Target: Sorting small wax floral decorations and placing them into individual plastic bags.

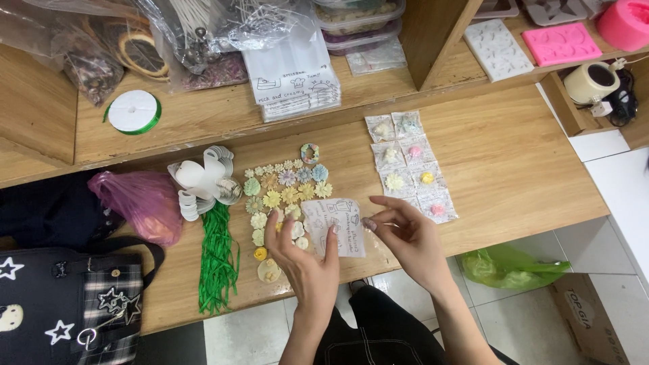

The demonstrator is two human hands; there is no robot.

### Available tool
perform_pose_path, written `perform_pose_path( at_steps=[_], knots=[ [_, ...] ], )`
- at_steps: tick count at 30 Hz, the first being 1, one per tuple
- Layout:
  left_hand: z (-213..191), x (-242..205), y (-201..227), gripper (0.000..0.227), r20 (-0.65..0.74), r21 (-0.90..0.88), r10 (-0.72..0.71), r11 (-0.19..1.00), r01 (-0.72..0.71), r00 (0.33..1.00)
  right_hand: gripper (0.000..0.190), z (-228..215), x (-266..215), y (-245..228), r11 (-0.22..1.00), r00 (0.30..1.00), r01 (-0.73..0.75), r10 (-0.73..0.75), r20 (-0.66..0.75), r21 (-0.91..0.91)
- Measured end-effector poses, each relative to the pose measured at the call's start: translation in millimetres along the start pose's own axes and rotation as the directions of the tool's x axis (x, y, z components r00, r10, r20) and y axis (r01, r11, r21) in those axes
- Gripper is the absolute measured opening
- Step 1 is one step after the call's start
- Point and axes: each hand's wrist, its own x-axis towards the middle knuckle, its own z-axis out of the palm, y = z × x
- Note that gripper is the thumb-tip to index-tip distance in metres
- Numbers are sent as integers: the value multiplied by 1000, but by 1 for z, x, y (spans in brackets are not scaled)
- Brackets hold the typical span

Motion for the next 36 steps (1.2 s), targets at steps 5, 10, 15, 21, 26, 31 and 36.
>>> perform_pose_path(
  at_steps=[5, 10, 15, 21, 26, 31, 36],
  knots=[
    [4, -6, 9, 83, 274, -35, -69, 996, 81, 959, 28, 4, -4, 1, 997, 999, -34, 35, 6, -74],
    [10, -9, 6, 83, 408, -55, -81, 992, 113, 909, 20, 7, -10, -7, 946, 995, 87, -99, -22, -312],
    [15, -18, -2, 80, 368, -154, -43, 982, 107, 929, 20, 9, -15, -11, 823, 978, 202, -198, 64, -532],
    [15, -18, 2, 76, 339, -161, -125, 969, 189, 932, 18, 15, -20, -9, 734, 966, 254, -223, 130, -630],
    [27, -29, -6, 78, 289, -233, -217, 929, 288, 932, 18, 21, -25, 2, 651, 948, 309, -271, 168, -694],
    [49, -40, -35, 103, 491, -410, -584, 500, 763, 647, 17, 29, -27, 12, 554, 914, 381, -344, 213, -740],
    [78, -96, -95, 83, 613, -553, -632, 86, 829, 474, 21, 40, -33, 30, 480, 876, 435, -422, 234, -762]
  ],
)
